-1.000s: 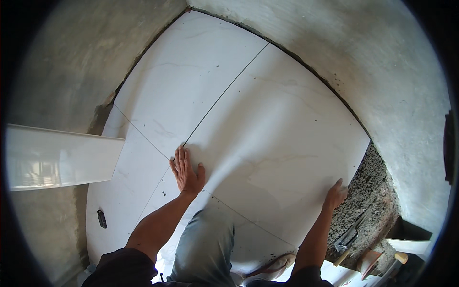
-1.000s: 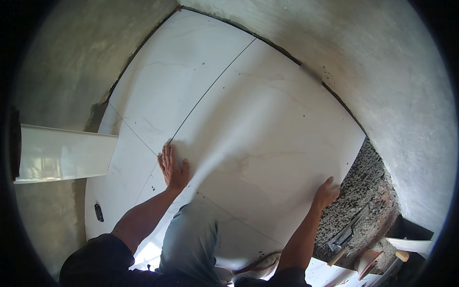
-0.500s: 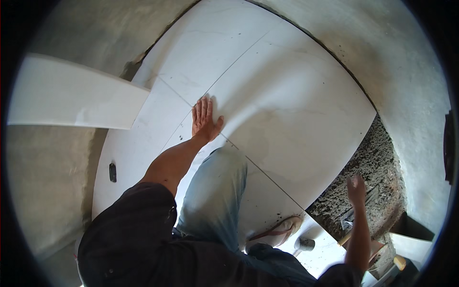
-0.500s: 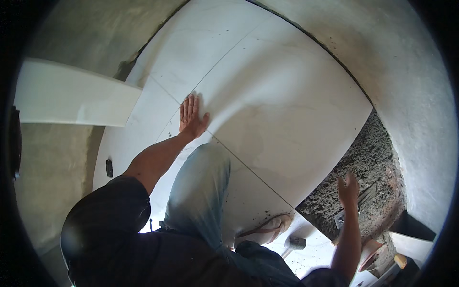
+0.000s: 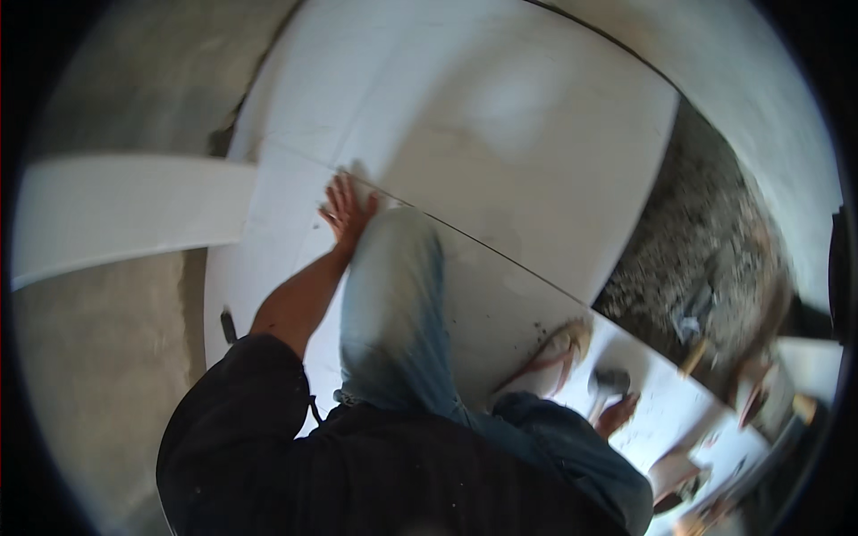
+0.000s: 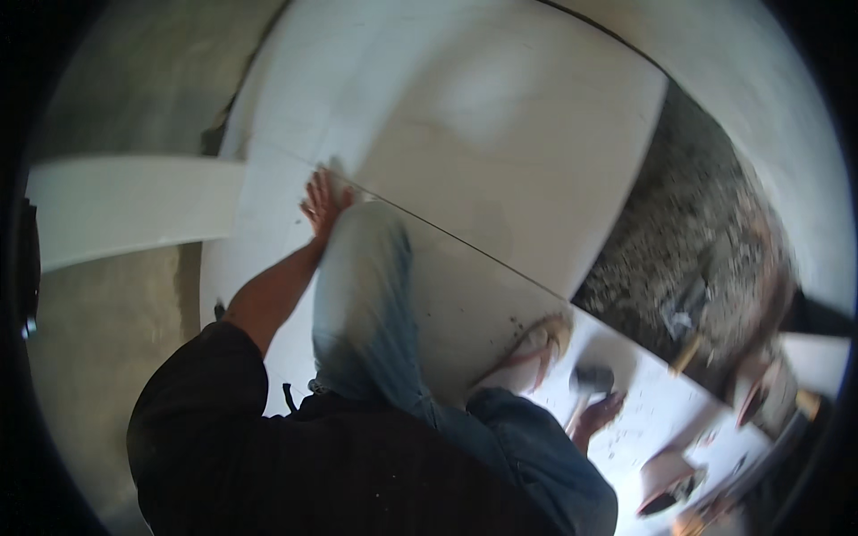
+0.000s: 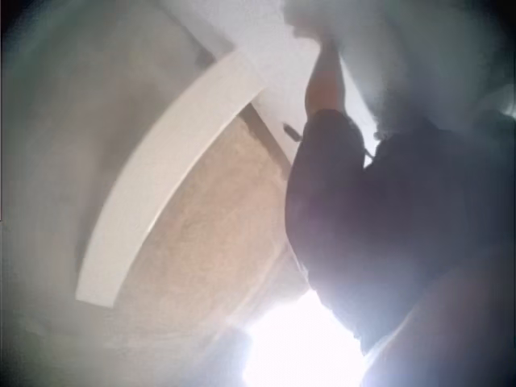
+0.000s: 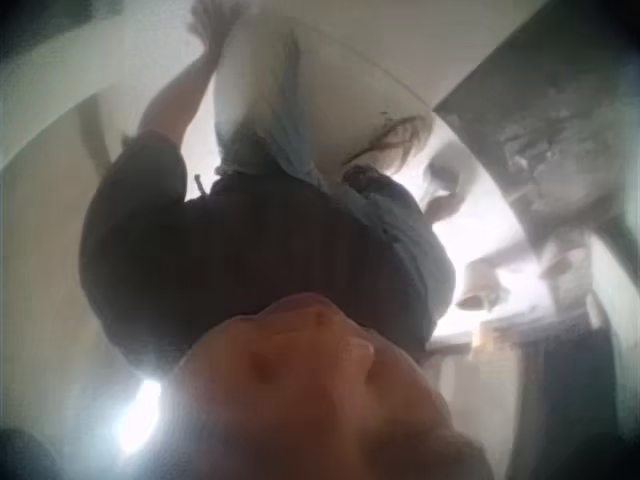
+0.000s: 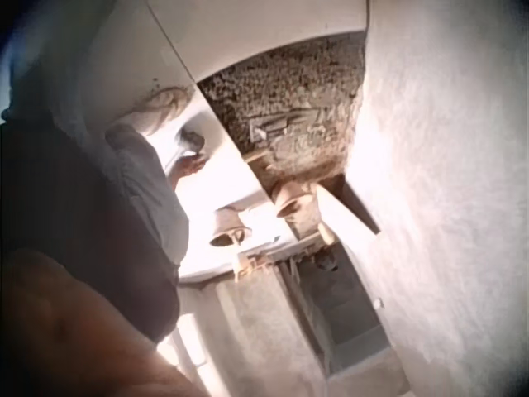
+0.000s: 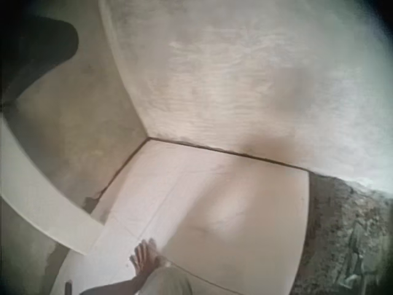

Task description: The person installs floor tiles by spreading mortar with a trowel, positioning large tiles, and tapping them into place using a rubber mallet.

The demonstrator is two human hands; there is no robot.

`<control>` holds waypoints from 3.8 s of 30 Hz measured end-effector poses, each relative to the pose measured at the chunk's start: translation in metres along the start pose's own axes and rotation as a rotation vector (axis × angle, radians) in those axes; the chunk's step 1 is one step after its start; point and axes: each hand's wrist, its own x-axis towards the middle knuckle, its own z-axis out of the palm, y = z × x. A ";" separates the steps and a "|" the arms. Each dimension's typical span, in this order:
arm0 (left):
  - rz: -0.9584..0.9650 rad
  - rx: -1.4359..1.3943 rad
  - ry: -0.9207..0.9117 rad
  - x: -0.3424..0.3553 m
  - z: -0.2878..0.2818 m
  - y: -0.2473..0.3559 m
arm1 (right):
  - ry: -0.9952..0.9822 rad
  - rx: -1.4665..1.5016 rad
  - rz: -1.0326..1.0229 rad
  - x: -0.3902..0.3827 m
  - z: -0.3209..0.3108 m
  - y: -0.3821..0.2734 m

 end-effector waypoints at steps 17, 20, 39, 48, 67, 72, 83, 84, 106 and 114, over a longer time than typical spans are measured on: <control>-0.518 0.077 -0.188 0.108 -0.004 0.086 | -0.150 0.028 0.026 -0.092 -0.050 -0.094; 0.159 -0.064 -0.495 0.121 0.035 0.196 | -0.253 0.177 -0.057 -0.030 -0.054 -0.157; 1.737 -0.571 -0.206 -0.137 -0.027 0.411 | -0.457 0.867 0.317 0.060 -0.076 -0.257; 1.685 -0.505 -0.225 -0.141 -0.031 0.402 | -0.641 0.813 0.154 0.063 -0.078 -0.279; 0.160 0.072 -0.344 0.082 -0.039 0.236 | -0.484 0.271 -0.499 0.055 0.018 -0.333; -0.036 0.050 -0.314 0.111 -0.030 0.179 | -0.408 0.276 -0.461 0.060 0.022 -0.337; -0.236 0.026 -0.220 0.131 -0.009 0.117 | -0.533 0.109 -0.558 0.094 0.022 -0.345; -0.223 0.019 -0.207 0.132 -0.008 0.117 | -0.562 0.151 -0.581 0.094 0.021 -0.346; 0.590 0.089 -0.323 0.172 -0.021 0.379 | -0.571 0.136 -0.505 0.168 0.043 -0.450; 0.536 0.034 -0.258 0.235 -0.010 0.409 | -0.362 0.157 -0.692 0.208 0.065 -0.453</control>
